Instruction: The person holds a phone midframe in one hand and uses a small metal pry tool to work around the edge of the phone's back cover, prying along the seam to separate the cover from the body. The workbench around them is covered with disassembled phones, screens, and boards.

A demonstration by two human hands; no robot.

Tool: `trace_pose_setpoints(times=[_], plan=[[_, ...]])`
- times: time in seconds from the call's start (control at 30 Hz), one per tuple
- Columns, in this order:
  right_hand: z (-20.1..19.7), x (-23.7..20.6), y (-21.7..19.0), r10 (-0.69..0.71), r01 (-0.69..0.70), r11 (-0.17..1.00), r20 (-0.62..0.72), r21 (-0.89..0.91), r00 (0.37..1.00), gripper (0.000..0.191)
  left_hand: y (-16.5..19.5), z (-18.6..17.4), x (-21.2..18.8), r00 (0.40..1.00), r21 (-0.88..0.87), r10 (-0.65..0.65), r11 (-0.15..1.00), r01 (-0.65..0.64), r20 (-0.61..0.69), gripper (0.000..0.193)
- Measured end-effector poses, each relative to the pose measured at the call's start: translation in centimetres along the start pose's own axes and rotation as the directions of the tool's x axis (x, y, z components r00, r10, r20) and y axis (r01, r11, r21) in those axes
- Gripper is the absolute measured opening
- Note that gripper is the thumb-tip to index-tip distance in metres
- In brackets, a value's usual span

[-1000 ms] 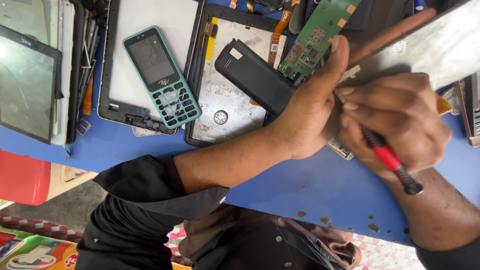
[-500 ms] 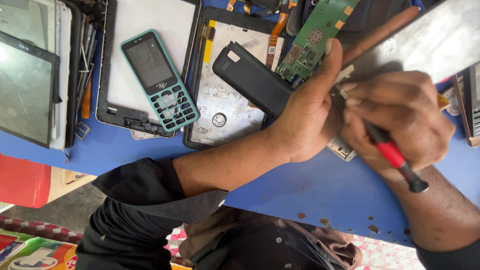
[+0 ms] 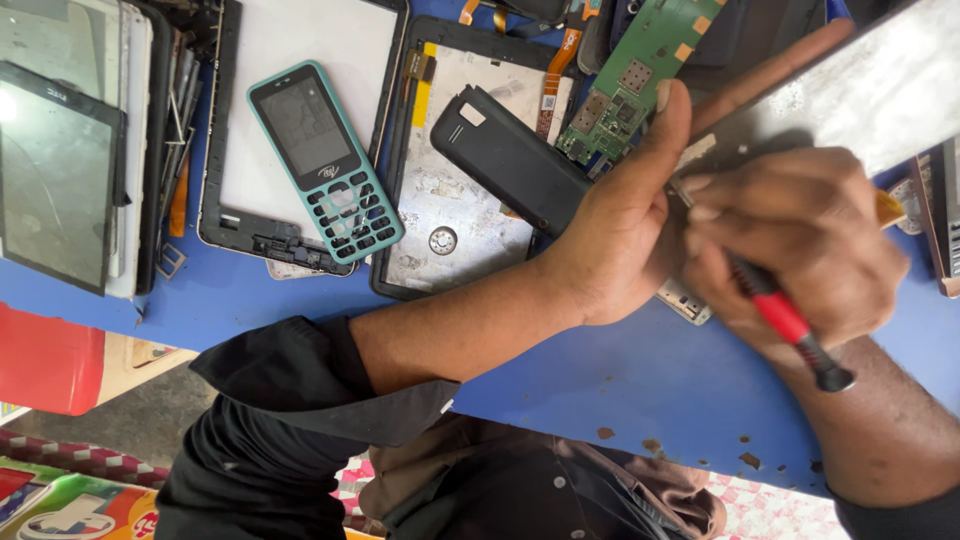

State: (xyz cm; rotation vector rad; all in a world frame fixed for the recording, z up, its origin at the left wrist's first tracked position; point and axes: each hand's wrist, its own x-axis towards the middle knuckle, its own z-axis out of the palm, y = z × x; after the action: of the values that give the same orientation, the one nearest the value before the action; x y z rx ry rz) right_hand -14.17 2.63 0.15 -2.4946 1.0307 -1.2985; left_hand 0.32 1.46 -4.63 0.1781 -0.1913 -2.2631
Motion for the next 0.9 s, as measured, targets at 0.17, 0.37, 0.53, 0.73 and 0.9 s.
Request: trace_pose_setpoints(times=[0.17, 0.37, 0.53, 0.73, 0.9], plan=[[0.3, -0.5, -0.4, 0.167, -0.168, 0.986, -0.053, -0.008, 0.984, 0.017, 0.3, -0.1, -0.4, 0.999, -0.036, -0.001, 0.999, 0.003, 0.045, 0.058], [-0.1, 0.2, -1.0, 0.176, -0.177, 0.984, -0.013, -0.036, 0.984, 0.019, 0.2, -0.1, 0.0, 0.999, -0.029, -0.014, 0.999, 0.015, 0.033, 0.062], [0.0, 0.7, -1.6, 0.157, -0.157, 0.986, -0.012, -0.05, 0.988, 0.02, 0.1, -0.1, -0.3, 0.999, -0.071, -0.054, 0.996, 0.054, 0.003, 0.062], [-1.0, 0.8, -1.2, 0.204, -0.204, 0.976, -0.016, -0.078, 0.979, 0.018, -0.1, -0.1, -0.1, 1.0, -0.028, -0.005, 1.0, 0.006, 0.02, 0.059], [-1.0, 0.9, -1.0, 0.177, -0.178, 0.983, -0.023, -0.045, 0.984, 0.019, 0.0, 0.2, -0.1, 1.0, -0.045, 0.012, 0.999, -0.011, 0.025, 0.059]])
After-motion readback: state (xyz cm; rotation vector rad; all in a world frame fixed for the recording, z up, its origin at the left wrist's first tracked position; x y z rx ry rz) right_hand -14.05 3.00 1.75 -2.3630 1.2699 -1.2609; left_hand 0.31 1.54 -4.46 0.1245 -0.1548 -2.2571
